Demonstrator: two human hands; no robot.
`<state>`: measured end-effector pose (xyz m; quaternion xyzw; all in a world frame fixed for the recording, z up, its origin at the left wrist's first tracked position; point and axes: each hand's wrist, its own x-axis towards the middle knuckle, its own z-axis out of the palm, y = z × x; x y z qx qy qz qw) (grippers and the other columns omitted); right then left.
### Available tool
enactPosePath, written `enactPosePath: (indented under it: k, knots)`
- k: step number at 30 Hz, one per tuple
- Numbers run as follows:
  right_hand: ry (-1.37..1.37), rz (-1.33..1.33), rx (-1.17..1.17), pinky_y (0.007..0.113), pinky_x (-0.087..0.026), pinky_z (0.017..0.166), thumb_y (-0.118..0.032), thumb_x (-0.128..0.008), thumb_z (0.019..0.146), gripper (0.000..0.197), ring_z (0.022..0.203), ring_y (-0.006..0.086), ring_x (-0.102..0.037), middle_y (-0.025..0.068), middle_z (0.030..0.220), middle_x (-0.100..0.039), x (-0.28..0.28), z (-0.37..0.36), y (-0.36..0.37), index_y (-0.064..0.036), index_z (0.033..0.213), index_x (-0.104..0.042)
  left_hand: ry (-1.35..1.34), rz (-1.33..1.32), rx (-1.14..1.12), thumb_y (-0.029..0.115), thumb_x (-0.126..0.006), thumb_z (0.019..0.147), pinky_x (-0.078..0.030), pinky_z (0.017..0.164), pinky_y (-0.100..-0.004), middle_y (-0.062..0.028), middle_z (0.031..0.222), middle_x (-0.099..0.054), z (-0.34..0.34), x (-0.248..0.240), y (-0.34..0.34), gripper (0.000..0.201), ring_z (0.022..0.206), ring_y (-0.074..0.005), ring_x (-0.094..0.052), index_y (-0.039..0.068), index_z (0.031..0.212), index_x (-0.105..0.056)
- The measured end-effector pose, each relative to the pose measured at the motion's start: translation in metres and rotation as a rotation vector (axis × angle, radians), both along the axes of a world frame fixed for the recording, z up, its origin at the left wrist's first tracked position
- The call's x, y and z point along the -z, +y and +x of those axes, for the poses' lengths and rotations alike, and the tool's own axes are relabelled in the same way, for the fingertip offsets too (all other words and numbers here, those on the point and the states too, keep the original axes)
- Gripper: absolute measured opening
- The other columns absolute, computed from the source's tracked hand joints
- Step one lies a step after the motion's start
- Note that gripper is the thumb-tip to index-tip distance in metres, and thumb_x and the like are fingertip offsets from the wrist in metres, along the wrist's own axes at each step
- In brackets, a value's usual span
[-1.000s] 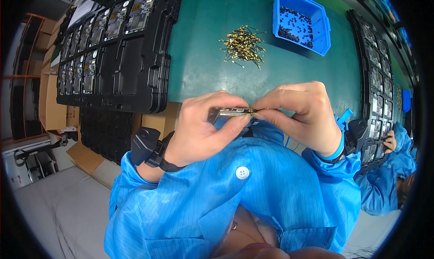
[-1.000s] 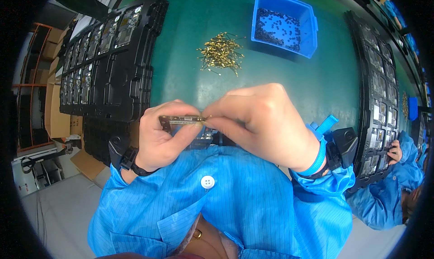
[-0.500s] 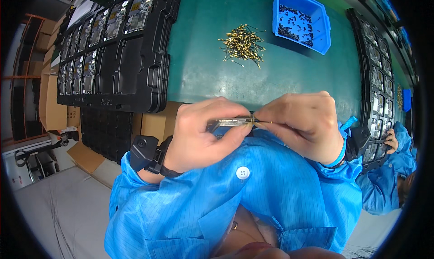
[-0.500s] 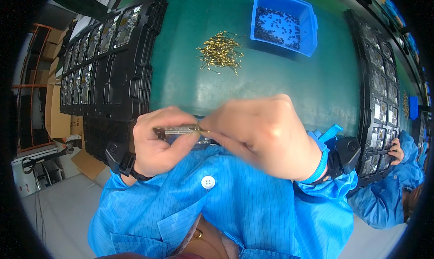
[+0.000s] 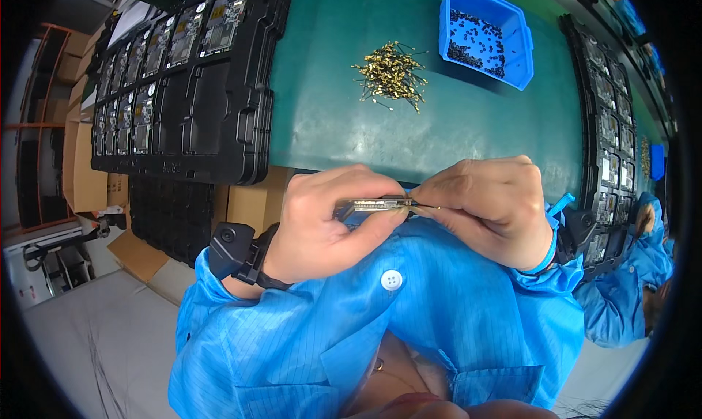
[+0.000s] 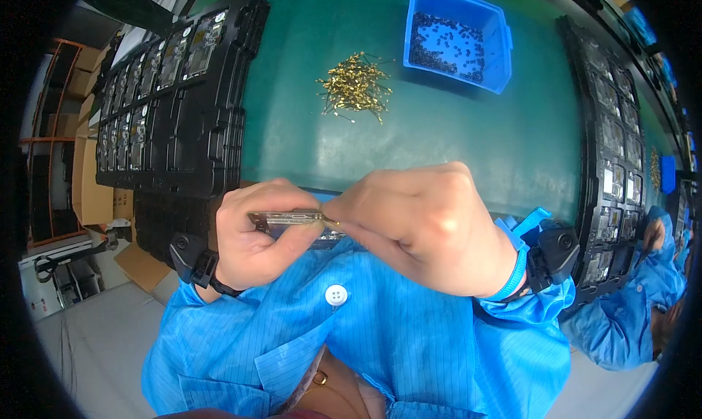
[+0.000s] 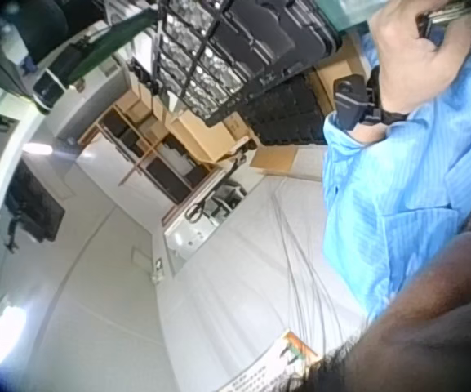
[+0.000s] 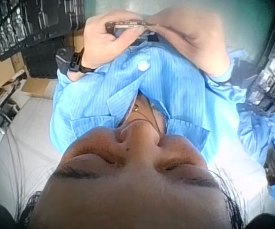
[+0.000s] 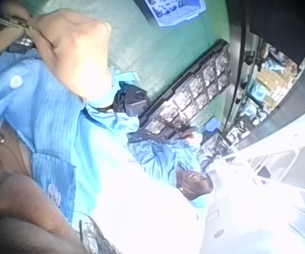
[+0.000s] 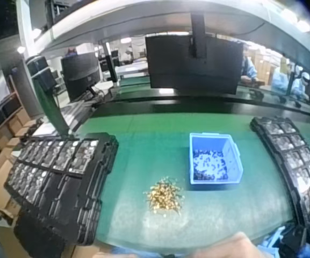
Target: Assembling components and pins onto a circuit board/motherboard on a factory assembly line.
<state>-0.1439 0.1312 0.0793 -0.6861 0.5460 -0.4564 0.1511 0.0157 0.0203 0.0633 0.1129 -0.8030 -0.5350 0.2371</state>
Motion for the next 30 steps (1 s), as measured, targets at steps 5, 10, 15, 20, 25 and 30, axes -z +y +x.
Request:
enactPosePath:
  k: [5,10,15,20,25,30]
  knots:
    - [-0.005,-0.009,0.003,0.028,-0.046,0.045,-0.001,-0.065,0.066,0.011,0.057,0.0226,-0.060,0.0087,0.068,-0.059,-0.0008,0.0017,0.0010,-0.0002,0.076,-0.061,0.007,-0.037,0.012,0.003,-0.066,0.066,-0.044,0.050,-0.0257,-0.0102,0.070,-0.061,0.0012,-0.0003,-0.0011,0.013,0.058,-0.0196,-0.059,0.001,0.078,-0.062]
    - [0.052,-0.040,0.006,0.028,-0.046,0.046,-0.002,-0.064,0.064,0.015,0.055,0.0213,-0.059,0.0071,0.067,-0.058,-0.0033,0.0041,0.0056,-0.0008,0.078,-0.062,0.023,-0.060,0.020,0.003,-0.066,0.066,-0.044,0.049,-0.0257,-0.0100,0.069,-0.060,0.0025,-0.0023,0.0023,0.013,0.057,-0.0197,-0.059,0.001,0.078,-0.062]
    - [0.052,-0.026,0.029,0.028,-0.047,0.046,-0.003,-0.064,0.063,0.015,0.055,0.0211,-0.058,0.0069,0.067,-0.058,-0.0043,0.0064,0.0069,-0.0007,0.078,-0.062,0.020,-0.080,0.031,0.003,-0.066,0.066,-0.045,0.049,-0.0260,-0.0103,0.069,-0.060,0.0039,-0.0036,0.0003,0.013,0.057,-0.0202,-0.059,0.001,0.077,-0.062]
    - [0.009,0.020,0.035,0.029,-0.047,0.048,-0.001,-0.064,0.066,0.011,0.057,0.0223,-0.059,0.0084,0.068,-0.060,-0.0030,0.0035,0.0023,-0.0005,0.077,-0.062,0.043,-0.020,0.002,0.001,-0.065,0.066,-0.045,0.052,-0.0250,-0.0110,0.069,-0.061,0.0016,0.0033,0.0011,0.013,0.059,-0.0186,-0.060,0.000,0.078,-0.061]
    - [-0.042,0.115,0.020,0.028,-0.048,0.050,-0.003,-0.065,0.068,0.009,0.060,0.0231,-0.060,0.0086,0.072,-0.062,-0.0054,0.0028,0.0019,-0.0015,0.076,-0.062,0.047,0.036,0.019,0.000,-0.063,0.067,-0.045,0.056,-0.0240,-0.0112,0.071,-0.062,0.0018,0.0048,0.0003,0.013,0.062,-0.0167,-0.060,-0.001,0.079,-0.061]
    - [-0.048,0.138,0.015,0.028,-0.048,0.051,-0.002,-0.065,0.068,0.009,0.062,0.0232,-0.061,0.0091,0.072,-0.062,-0.0081,0.0027,0.0021,-0.0010,0.076,-0.062,0.008,0.060,0.037,0.003,-0.062,0.071,-0.046,0.057,-0.0237,-0.0107,0.074,-0.062,0.0025,0.0036,0.0004,0.011,0.064,-0.0156,-0.060,-0.001,0.081,-0.061]
